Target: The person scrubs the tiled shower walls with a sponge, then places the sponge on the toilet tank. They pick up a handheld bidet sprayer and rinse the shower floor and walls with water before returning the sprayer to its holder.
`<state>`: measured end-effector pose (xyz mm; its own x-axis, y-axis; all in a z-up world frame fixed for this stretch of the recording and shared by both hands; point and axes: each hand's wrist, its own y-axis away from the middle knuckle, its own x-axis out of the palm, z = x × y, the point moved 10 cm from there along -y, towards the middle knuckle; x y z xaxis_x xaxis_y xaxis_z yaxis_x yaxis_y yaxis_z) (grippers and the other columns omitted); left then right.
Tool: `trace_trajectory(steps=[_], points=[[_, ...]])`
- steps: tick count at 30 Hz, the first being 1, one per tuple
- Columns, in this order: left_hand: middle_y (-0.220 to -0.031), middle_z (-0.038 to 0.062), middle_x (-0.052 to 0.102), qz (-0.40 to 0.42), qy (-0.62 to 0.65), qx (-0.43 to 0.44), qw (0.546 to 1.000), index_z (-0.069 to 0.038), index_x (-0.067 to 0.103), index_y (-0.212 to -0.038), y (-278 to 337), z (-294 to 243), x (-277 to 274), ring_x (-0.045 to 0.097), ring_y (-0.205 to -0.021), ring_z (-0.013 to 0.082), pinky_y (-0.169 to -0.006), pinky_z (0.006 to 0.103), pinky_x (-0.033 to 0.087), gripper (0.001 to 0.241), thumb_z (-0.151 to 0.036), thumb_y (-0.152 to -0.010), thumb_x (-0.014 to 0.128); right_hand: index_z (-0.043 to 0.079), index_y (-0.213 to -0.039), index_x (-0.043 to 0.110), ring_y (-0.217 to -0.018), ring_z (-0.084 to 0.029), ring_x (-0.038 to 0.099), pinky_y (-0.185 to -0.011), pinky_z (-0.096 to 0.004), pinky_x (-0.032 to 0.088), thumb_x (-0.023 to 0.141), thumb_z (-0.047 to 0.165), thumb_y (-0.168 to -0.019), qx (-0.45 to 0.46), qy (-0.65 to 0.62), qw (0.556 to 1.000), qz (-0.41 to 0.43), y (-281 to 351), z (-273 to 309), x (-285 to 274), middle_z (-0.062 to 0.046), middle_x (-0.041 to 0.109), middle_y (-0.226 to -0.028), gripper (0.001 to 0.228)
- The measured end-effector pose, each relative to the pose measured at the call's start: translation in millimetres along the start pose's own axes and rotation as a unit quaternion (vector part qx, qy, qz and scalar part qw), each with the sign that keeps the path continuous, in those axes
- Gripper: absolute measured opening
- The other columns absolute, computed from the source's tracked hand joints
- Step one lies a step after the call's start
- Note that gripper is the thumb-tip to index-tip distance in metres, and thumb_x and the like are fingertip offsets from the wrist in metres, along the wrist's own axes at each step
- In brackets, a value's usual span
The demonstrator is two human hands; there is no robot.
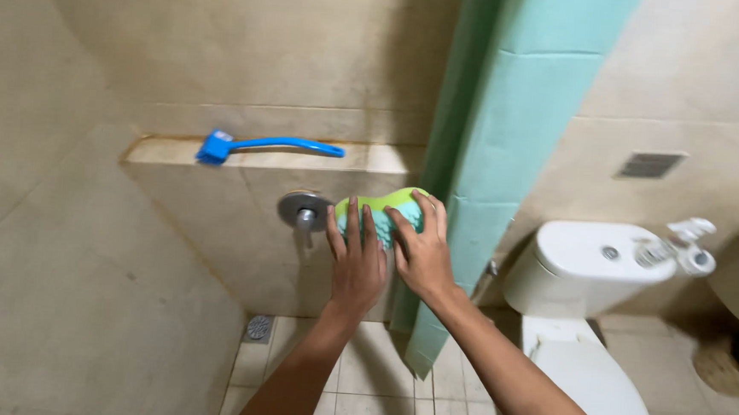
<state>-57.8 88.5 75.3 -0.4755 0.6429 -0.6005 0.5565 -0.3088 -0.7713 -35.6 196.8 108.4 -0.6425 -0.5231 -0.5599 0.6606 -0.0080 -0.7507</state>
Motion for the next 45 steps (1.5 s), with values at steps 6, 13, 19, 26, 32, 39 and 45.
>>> trace_trajectory(steps=[6, 13, 19, 26, 32, 39, 45], points=[[-0.161, 0.027, 0.028, 0.037, 0.086, 0.046, 0.995, 0.007, 0.042, -0.148, -13, -30, 21, 0.022, -0.145, 0.0614, -0.117, 0.0683, 0.025, 0.062, -0.01, -0.093, 0.062, 0.015, -0.13, 0.065, -0.137, -0.052, 0.04, -0.105, -0.056, 0.046, 0.073, 0.001, -0.081, 0.073, 0.063, 0.995, -0.023, 13, -20, -32, -0.026, 0.044, -0.149, 0.052], [-0.163, 0.028, 0.025, 0.069, 0.159, 0.108, 0.979, 0.008, 0.04, -0.149, -9, -59, 30, 0.02, -0.145, 0.0627, -0.118, 0.0691, 0.025, 0.061, -0.011, -0.095, 0.061, 0.015, -0.13, 0.066, -0.139, -0.054, 0.037, -0.1, -0.055, 0.049, 0.071, 0.001, -0.083, 0.155, 0.112, 0.98, -0.049, 37, -22, -61, -0.026, 0.043, -0.149, 0.049], [-0.165, 0.027, 0.023, 0.096, 0.211, 0.127, 0.964, 0.006, 0.04, -0.151, 9, -82, 38, 0.018, -0.147, 0.0617, -0.119, 0.0671, 0.025, 0.062, -0.01, -0.095, 0.061, 0.013, -0.13, 0.066, -0.138, -0.057, 0.035, -0.109, -0.06, 0.043, 0.07, 0.0, -0.081, 0.166, 0.202, 0.962, -0.082, 66, -10, -80, -0.027, 0.041, -0.149, 0.051], [-0.165, 0.027, 0.022, 0.104, 0.246, 0.154, 0.951, 0.007, 0.038, -0.152, 19, -107, 28, 0.017, -0.147, 0.0628, -0.119, 0.0689, 0.026, 0.063, -0.009, -0.095, 0.061, 0.013, -0.131, 0.066, -0.139, -0.059, 0.034, -0.108, -0.06, 0.044, 0.071, 0.001, -0.08, 0.187, 0.249, 0.947, -0.079, 87, -1, -99, -0.028, 0.041, -0.148, 0.053], [-0.165, 0.024, 0.026, 0.083, 0.229, 0.152, 0.958, 0.005, 0.04, -0.152, 17, -125, 23, 0.019, -0.147, 0.0619, -0.117, 0.0703, 0.027, 0.062, -0.014, -0.097, 0.06, 0.013, -0.13, 0.065, -0.139, -0.058, 0.035, -0.106, -0.058, 0.045, 0.07, 0.001, -0.081, 0.183, 0.226, 0.953, -0.086, 88, -9, -118, -0.028, 0.042, -0.148, 0.051], [-0.164, 0.023, 0.029, 0.047, 0.173, 0.126, 0.976, 0.005, 0.041, -0.152, 14, -140, 29, 0.022, -0.147, 0.0602, -0.118, 0.0703, 0.028, 0.06, -0.016, -0.099, 0.059, 0.013, -0.13, 0.066, -0.139, -0.056, 0.035, -0.109, -0.057, 0.043, 0.069, 0.0, -0.083, 0.139, 0.189, 0.97, -0.06, 83, -29, -132, -0.028, 0.043, -0.149, 0.049], [-0.163, 0.025, 0.029, 0.04, 0.138, 0.083, 0.986, 0.006, 0.041, -0.151, 11, -168, 34, 0.021, -0.146, 0.0616, -0.116, 0.0702, 0.028, 0.06, -0.016, -0.098, 0.059, 0.012, -0.129, 0.067, -0.137, -0.052, 0.039, -0.11, -0.057, 0.043, 0.071, 0.001, -0.085, 0.087, 0.15, 0.984, -0.036, 78, -52, -156, -0.027, 0.045, -0.147, 0.046]])
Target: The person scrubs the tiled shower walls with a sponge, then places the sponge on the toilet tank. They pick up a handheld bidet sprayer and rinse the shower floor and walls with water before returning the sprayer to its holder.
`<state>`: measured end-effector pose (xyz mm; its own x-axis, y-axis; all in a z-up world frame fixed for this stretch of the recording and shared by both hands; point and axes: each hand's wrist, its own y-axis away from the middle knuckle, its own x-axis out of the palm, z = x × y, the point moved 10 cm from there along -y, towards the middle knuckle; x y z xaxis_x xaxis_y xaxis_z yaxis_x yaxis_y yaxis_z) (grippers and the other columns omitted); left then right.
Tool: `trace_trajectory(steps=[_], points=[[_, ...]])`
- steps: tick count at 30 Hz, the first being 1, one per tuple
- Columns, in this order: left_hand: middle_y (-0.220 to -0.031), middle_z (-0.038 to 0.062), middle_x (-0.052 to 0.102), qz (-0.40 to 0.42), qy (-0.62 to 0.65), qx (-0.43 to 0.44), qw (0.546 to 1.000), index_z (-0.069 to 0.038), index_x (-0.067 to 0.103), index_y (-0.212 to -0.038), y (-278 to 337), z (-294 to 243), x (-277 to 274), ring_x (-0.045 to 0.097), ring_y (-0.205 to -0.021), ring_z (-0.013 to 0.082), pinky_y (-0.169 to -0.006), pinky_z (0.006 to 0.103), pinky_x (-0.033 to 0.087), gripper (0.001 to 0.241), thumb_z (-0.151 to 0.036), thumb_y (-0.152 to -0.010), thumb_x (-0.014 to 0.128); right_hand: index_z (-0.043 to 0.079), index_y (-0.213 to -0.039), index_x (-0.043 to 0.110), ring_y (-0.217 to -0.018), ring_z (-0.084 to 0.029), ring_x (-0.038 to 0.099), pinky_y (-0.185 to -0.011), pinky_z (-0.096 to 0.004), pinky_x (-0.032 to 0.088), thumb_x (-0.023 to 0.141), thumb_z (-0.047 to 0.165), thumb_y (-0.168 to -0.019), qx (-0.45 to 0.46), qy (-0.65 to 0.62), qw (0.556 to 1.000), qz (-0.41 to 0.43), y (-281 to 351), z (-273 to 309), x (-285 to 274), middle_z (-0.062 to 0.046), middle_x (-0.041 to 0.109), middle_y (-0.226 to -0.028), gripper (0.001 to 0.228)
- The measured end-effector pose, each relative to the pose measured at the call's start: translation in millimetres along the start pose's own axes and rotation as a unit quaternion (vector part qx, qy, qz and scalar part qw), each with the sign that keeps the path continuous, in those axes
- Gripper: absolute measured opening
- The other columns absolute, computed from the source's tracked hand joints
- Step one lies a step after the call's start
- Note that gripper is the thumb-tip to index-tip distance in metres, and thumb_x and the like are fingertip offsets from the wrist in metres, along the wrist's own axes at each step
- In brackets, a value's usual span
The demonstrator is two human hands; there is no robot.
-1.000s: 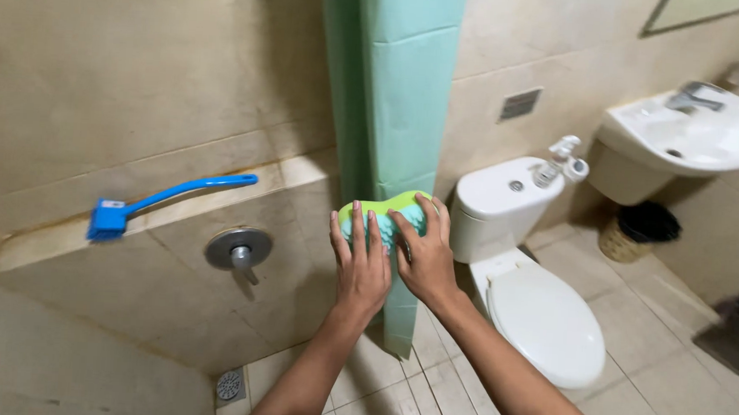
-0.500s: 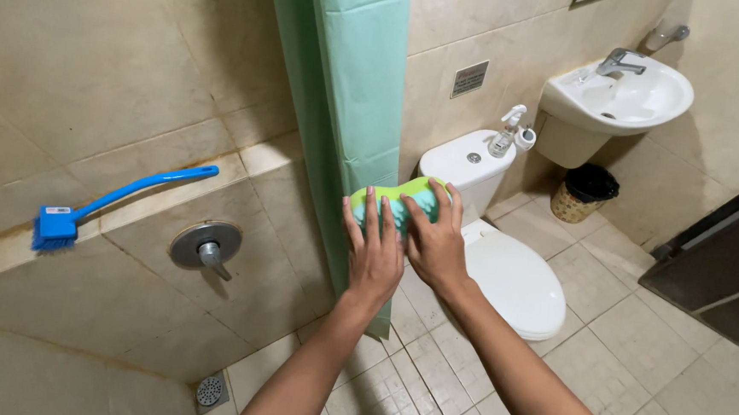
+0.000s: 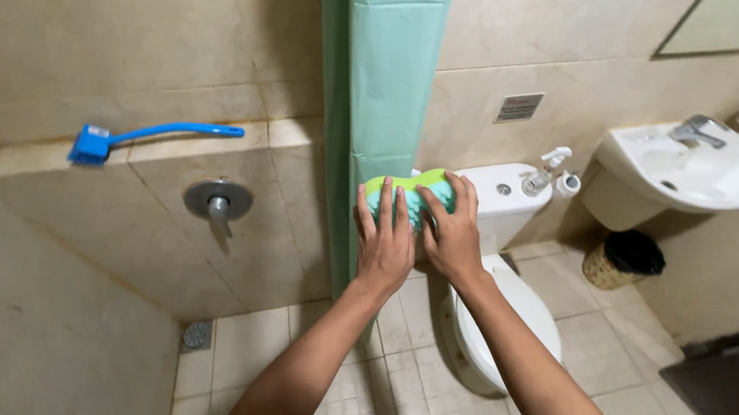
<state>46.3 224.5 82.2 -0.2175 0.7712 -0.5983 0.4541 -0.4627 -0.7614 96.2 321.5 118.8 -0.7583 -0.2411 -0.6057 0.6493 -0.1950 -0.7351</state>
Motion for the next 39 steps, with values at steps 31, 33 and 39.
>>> trace_trajectory(steps=[31, 33, 39], points=[[-0.164, 0.024, 0.028, -0.019, -0.036, -0.044, 0.998, 0.007, 0.039, -0.152, -86, -38, 118, 0.022, -0.145, 0.0624, -0.116, 0.0713, 0.03, 0.064, -0.013, -0.095, 0.06, 0.011, -0.131, 0.066, -0.137, -0.055, 0.038, -0.107, -0.055, 0.043, 0.068, 0.004, -0.089, -0.015, -0.062, 0.997, 0.035, -59, -145, -6, -0.029, 0.044, -0.146, 0.042], [-0.164, 0.023, 0.028, -0.022, -0.042, -0.035, 0.998, 0.006, 0.04, -0.152, -95, -39, 128, 0.024, -0.145, 0.0611, -0.117, 0.0699, 0.03, 0.063, -0.013, -0.096, 0.061, 0.01, -0.131, 0.066, -0.137, -0.054, 0.038, -0.11, -0.057, 0.041, 0.069, 0.004, -0.089, -0.018, -0.051, 0.998, 0.028, -65, -155, -7, -0.029, 0.045, -0.146, 0.043], [-0.162, 0.023, 0.029, 0.028, -0.043, -0.048, 0.998, 0.005, 0.042, -0.15, -110, -43, 164, 0.026, -0.142, 0.0611, -0.112, 0.0711, 0.03, 0.062, -0.014, -0.094, 0.062, 0.01, -0.131, 0.066, -0.137, -0.052, 0.041, -0.111, -0.057, 0.042, 0.069, 0.005, -0.089, -0.007, -0.046, 0.999, 0.024, -67, -191, -7, -0.028, 0.045, -0.147, 0.042]])
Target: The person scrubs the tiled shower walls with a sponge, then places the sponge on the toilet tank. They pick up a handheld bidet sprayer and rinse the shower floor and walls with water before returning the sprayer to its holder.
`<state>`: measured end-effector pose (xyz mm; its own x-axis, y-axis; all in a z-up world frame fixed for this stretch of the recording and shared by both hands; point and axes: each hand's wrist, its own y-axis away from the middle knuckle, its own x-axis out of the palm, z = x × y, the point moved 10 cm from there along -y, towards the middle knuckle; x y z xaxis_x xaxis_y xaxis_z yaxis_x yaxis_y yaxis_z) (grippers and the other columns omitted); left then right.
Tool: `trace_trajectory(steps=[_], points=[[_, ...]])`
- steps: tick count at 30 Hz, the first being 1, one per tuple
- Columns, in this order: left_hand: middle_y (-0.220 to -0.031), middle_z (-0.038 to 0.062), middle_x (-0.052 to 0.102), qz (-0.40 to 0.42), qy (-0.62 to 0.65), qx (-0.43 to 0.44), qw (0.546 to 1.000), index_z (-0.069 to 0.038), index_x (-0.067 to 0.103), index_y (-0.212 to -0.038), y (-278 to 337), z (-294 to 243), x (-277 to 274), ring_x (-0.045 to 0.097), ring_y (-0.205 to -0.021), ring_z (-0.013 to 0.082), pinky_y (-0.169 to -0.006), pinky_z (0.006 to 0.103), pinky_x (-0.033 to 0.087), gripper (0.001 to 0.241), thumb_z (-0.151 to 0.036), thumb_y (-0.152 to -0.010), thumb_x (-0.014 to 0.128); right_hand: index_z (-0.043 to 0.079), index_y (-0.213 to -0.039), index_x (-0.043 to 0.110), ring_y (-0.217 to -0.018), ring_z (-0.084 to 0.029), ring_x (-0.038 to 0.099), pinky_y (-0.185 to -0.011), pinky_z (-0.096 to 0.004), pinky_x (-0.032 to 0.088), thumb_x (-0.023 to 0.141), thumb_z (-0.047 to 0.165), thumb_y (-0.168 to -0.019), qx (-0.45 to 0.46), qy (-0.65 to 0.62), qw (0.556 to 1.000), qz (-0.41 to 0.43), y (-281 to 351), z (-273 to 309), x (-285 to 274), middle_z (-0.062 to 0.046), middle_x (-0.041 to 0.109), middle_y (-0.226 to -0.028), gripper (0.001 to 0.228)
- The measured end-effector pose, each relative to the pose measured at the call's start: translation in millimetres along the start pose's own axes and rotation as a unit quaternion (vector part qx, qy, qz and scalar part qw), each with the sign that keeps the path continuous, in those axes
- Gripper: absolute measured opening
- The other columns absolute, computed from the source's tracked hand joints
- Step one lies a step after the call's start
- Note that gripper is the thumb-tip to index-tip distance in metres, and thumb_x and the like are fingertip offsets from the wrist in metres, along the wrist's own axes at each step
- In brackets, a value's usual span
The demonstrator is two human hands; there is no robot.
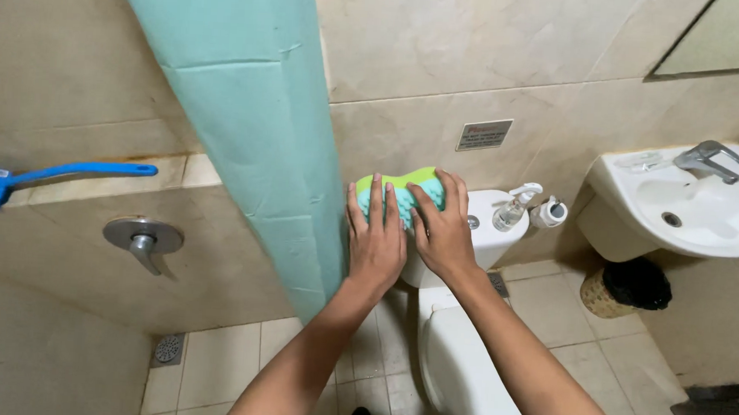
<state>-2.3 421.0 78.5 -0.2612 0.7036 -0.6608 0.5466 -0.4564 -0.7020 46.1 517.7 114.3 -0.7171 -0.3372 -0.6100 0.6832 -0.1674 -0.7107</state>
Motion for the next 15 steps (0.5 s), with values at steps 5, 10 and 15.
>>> trace_trajectory(steps=[5, 10, 15], points=[[-0.164, 0.024, 0.028, -0.001, 0.019, 0.004, 1.0, 0.006, 0.04, -0.151, -4, -11, 26, 0.024, -0.144, 0.0615, -0.117, 0.0698, 0.028, 0.063, -0.014, -0.095, 0.061, 0.011, -0.129, 0.067, -0.136, -0.052, 0.042, -0.108, -0.056, 0.044, 0.069, 0.006, -0.089, 0.008, 0.009, 1.0, 0.008, -1, -28, -4, -0.027, 0.046, -0.145, 0.041], [-0.163, 0.022, 0.028, 0.025, -0.001, -0.021, 0.999, 0.006, 0.04, -0.15, -7, -22, 56, 0.023, -0.145, 0.0597, -0.117, 0.0698, 0.024, 0.065, -0.016, -0.094, 0.063, 0.012, -0.129, 0.067, -0.135, -0.051, 0.043, -0.107, -0.054, 0.045, 0.069, 0.007, -0.091, 0.01, -0.002, 1.0, 0.02, 2, -56, -9, -0.027, 0.047, -0.145, 0.039], [-0.162, 0.022, 0.028, 0.052, -0.009, -0.048, 0.997, 0.006, 0.038, -0.151, -12, -38, 91, 0.023, -0.145, 0.0575, -0.117, 0.0669, 0.026, 0.064, -0.018, -0.096, 0.06, 0.011, -0.129, 0.067, -0.133, -0.047, 0.045, -0.108, -0.053, 0.043, 0.067, 0.009, -0.091, 0.009, -0.005, 0.999, 0.046, 7, -95, -12, -0.026, 0.048, -0.142, 0.038]])
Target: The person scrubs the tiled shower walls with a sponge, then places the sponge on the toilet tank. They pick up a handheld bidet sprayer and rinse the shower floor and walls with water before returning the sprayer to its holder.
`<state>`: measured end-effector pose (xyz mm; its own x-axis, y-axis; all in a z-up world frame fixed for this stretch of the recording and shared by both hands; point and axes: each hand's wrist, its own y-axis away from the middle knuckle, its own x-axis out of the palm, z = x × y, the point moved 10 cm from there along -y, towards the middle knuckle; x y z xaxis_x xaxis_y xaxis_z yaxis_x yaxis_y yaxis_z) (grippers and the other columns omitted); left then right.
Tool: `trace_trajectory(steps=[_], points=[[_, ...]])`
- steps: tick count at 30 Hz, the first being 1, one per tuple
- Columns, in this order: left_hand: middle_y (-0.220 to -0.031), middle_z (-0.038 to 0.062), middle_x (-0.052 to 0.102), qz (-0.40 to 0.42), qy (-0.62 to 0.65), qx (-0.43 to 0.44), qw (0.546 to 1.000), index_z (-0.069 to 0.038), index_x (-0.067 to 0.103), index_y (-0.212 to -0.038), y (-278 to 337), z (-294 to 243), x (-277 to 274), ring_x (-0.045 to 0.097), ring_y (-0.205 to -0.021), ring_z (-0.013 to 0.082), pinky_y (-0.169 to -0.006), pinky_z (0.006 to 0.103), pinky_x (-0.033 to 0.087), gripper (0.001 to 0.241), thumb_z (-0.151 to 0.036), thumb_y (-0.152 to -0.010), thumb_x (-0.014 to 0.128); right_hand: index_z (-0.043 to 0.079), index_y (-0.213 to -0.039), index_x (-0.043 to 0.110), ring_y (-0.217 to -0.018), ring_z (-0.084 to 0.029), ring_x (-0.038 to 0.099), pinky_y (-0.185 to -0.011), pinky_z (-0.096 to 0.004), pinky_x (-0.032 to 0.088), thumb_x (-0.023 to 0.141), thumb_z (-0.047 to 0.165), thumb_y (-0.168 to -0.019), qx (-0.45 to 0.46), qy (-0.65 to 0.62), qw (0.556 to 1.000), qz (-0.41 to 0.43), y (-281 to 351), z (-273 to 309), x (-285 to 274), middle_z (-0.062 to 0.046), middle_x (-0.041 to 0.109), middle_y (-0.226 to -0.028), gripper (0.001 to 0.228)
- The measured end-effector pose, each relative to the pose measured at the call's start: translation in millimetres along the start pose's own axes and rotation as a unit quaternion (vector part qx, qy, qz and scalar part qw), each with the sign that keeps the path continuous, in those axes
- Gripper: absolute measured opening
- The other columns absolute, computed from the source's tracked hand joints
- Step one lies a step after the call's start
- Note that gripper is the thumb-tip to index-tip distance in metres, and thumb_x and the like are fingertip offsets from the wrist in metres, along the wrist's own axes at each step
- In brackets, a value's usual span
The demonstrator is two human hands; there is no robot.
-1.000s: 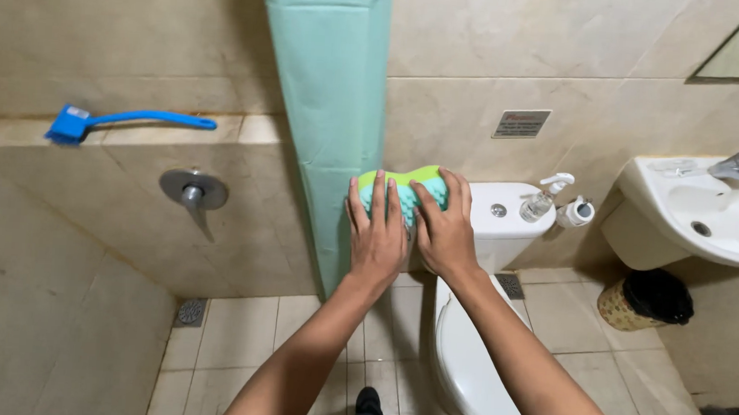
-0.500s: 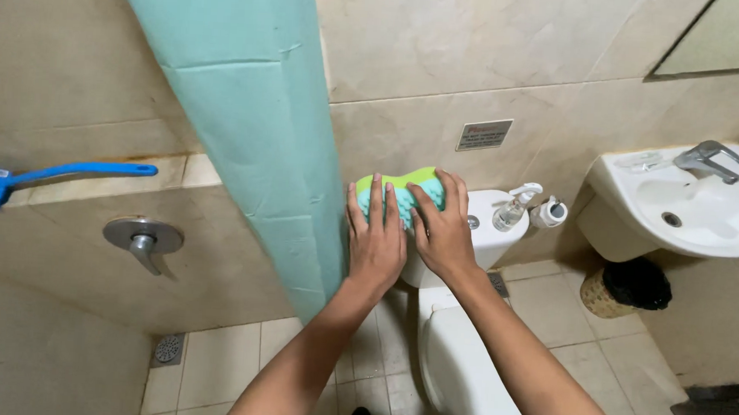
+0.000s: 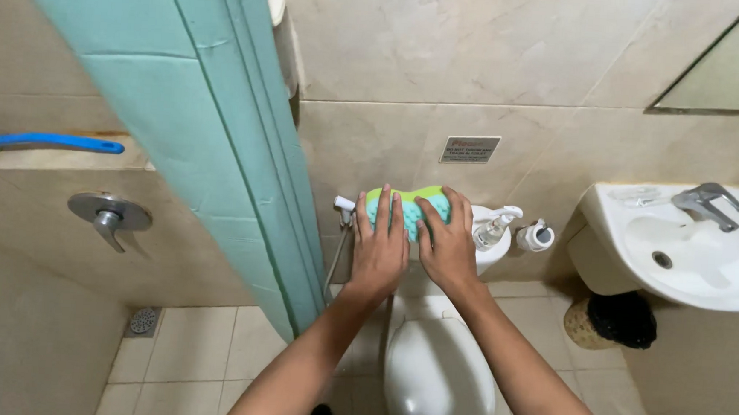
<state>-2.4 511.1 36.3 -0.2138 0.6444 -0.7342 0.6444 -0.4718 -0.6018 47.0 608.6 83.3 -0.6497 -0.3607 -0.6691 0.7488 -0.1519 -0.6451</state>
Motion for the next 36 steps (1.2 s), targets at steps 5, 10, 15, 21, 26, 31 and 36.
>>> trace_trajectory(steps=[5, 10, 15, 21, 26, 31, 36], points=[[-0.161, 0.024, 0.03, 0.007, -0.001, -0.032, 0.999, 0.006, 0.038, -0.151, -5, -18, 31, 0.025, -0.144, 0.0571, -0.116, 0.0665, 0.027, 0.064, -0.019, -0.097, 0.059, 0.011, -0.129, 0.067, -0.13, -0.047, 0.046, -0.105, -0.053, 0.044, 0.066, 0.011, -0.092, 0.008, -0.019, 0.999, 0.045, 3, -40, -1, -0.026, 0.049, -0.141, 0.037], [-0.161, 0.024, 0.033, 0.002, -0.009, -0.058, 0.998, 0.006, 0.038, -0.153, 13, -28, 58, 0.031, -0.142, 0.0562, -0.114, 0.0664, 0.031, 0.065, -0.017, -0.096, 0.06, 0.011, -0.13, 0.066, -0.127, -0.045, 0.049, -0.102, -0.052, 0.046, 0.066, 0.013, -0.092, 0.012, -0.041, 0.996, 0.073, 21, -80, 20, -0.025, 0.05, -0.14, 0.038], [-0.159, 0.026, 0.033, 0.018, -0.006, -0.074, 0.997, 0.006, 0.043, -0.148, 14, -17, 96, 0.032, -0.14, 0.0573, -0.111, 0.0671, 0.033, 0.066, -0.017, -0.09, 0.064, 0.011, -0.13, 0.066, -0.127, -0.045, 0.051, -0.103, -0.051, 0.048, 0.065, 0.013, -0.094, 0.012, -0.039, 0.995, 0.089, 30, -116, 53, -0.027, 0.05, -0.14, 0.037], [-0.162, 0.025, 0.031, 0.067, -0.013, -0.041, 0.997, 0.007, 0.043, -0.149, 25, 21, 179, 0.03, -0.146, 0.0549, -0.119, 0.0654, 0.033, 0.061, -0.015, -0.095, 0.062, 0.011, -0.13, 0.067, -0.126, -0.049, 0.049, -0.103, -0.055, 0.046, 0.064, 0.013, -0.091, 0.072, -0.017, 0.986, 0.151, 41, -172, 114, -0.03, 0.05, -0.141, 0.038], [-0.159, 0.026, 0.031, 0.119, -0.017, -0.067, 0.99, 0.005, 0.043, -0.148, 28, 42, 224, 0.027, -0.142, 0.057, -0.112, 0.0672, 0.028, 0.06, -0.018, -0.096, 0.061, 0.012, -0.13, 0.065, -0.125, -0.049, 0.048, -0.1, -0.055, 0.046, 0.065, 0.015, -0.092, 0.098, -0.007, 0.98, 0.171, 48, -210, 158, -0.029, 0.049, -0.14, 0.038], [-0.16, 0.028, 0.031, 0.152, 0.047, -0.086, 0.983, 0.007, 0.042, -0.151, 39, 64, 266, 0.026, -0.142, 0.0565, -0.115, 0.065, 0.027, 0.064, -0.014, -0.093, 0.059, 0.016, -0.13, 0.065, -0.128, -0.046, 0.049, -0.104, -0.051, 0.047, 0.063, 0.014, -0.092, 0.129, 0.015, 0.972, 0.196, 59, -237, 190, -0.026, 0.05, -0.143, 0.038], [-0.164, 0.025, 0.028, 0.202, -0.029, 0.02, 0.979, 0.009, 0.036, -0.152, 39, 59, 292, 0.023, -0.154, 0.0492, -0.124, 0.065, 0.024, 0.062, -0.016, -0.1, 0.06, 0.012, -0.138, 0.061, -0.134, -0.049, 0.042, -0.112, -0.055, 0.04, 0.06, 0.012, -0.094, 0.144, 0.014, 0.967, 0.208, 67, -255, 203, -0.029, 0.042, -0.149, 0.043]])
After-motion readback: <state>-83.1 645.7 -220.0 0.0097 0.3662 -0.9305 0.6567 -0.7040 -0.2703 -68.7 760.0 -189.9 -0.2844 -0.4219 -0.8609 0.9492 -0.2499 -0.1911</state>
